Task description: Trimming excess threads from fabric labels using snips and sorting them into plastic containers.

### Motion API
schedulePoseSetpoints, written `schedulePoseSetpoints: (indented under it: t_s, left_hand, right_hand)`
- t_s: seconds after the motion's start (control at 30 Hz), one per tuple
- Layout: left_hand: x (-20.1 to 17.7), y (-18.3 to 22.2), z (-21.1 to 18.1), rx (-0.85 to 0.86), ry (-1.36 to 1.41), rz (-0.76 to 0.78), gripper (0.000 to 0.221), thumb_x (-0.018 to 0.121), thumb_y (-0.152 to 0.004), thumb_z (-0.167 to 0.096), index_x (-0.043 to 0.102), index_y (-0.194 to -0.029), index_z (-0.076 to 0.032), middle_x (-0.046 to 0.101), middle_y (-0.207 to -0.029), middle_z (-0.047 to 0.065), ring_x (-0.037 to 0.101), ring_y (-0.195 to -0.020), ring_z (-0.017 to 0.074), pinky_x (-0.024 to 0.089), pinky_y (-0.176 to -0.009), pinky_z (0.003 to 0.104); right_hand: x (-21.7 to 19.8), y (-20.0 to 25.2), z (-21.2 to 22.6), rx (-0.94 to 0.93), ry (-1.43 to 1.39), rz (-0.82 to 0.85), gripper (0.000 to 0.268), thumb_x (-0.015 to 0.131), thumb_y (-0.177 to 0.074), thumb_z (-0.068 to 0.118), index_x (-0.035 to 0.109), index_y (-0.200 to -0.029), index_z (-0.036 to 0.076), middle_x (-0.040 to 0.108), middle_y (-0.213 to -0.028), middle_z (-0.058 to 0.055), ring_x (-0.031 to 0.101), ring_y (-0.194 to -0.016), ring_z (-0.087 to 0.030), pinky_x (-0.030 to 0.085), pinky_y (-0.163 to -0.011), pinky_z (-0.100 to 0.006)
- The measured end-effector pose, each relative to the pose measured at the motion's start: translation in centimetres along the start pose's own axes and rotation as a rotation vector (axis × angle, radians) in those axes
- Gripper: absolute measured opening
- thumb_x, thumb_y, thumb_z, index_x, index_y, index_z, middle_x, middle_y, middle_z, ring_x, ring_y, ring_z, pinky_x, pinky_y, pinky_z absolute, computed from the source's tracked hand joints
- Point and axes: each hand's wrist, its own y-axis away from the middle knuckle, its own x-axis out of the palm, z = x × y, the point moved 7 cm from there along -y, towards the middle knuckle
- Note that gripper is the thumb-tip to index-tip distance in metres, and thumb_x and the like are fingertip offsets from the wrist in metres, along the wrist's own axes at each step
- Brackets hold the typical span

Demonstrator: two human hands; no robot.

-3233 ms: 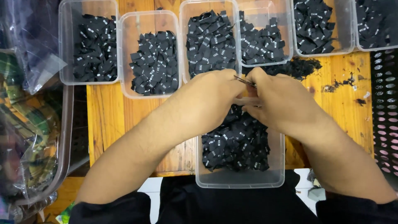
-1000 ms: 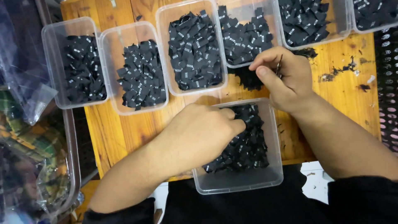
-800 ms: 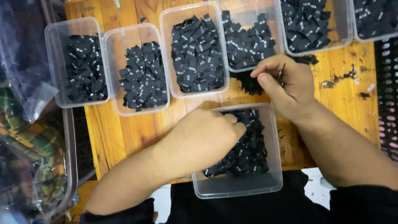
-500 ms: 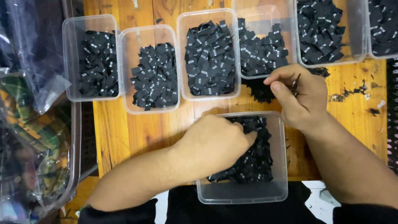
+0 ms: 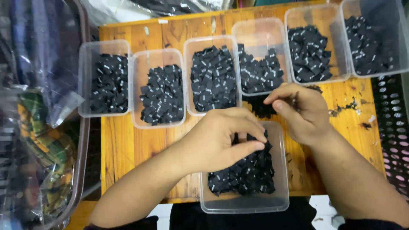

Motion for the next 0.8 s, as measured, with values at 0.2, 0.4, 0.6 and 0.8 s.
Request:
schedulePoseSetpoints:
  t_s: [0.2,0.4,0.6,0.8]
  left_hand:
    - [-0.5,0.2,3.1,-0.222,0.431,-0.29,0.012,0.084,-0.086,-0.008,0.076,-0.095,-0.008,0.067,-0.068,-0.002,0.052,-0.056,-0.0005,0.042,-0.052,0.017]
    - [-1.6,0.1,4.5,-0.284,0.664,-0.42,0.018,0.084,-0.078,0.006,0.071,-0.091,0.005,0.078,-0.082,0.02,0.076,-0.062,0.0208,0.057,-0.039,0.021]
    - [-3.0,0.0,4.9,-0.324,0.437,-0.508,0.017,0.089,-0.074,-0.002,0.075,-0.081,0.004,0.077,-0.07,0.016,0.074,-0.055,0.0162,0.058,-0.039,0.02]
    - [-2.4,-0.7,4.7,-0.434,0.223,-0.386,0.018,0.089,-0.072,-0.005,0.076,-0.083,0.004,0.074,-0.064,0.015,0.072,-0.05,0.016,0.057,-0.038,0.023]
  right_hand:
    - [1.8,-1.6,2.5,-0.009,0.217,0.142,0.009,0.068,-0.09,0.007,0.077,-0.09,0.006,0.071,-0.079,-0.003,0.063,-0.07,-0.015,0.049,-0.065,-0.029]
    - [2.3,-1.6,0.8,0.149,-0.096,0.245,0.011,0.087,-0.072,0.011,0.077,-0.074,0.005,0.066,-0.057,-0.013,0.061,-0.056,-0.016,0.048,-0.052,-0.036]
    - [3.7,-2.0,2.5,0.099,-0.187,0.361,0.02,0.091,-0.074,0.013,0.074,-0.065,0.006,0.057,-0.046,-0.005,0.052,-0.051,-0.01,0.039,-0.046,-0.028]
    - [0.9,-1.0,0.2,0.184,-0.003,0.011,0.006,0.078,-0.086,0.017,0.081,-0.086,0.012,0.069,-0.061,-0.007,0.054,-0.051,-0.013,0.04,-0.047,-0.027]
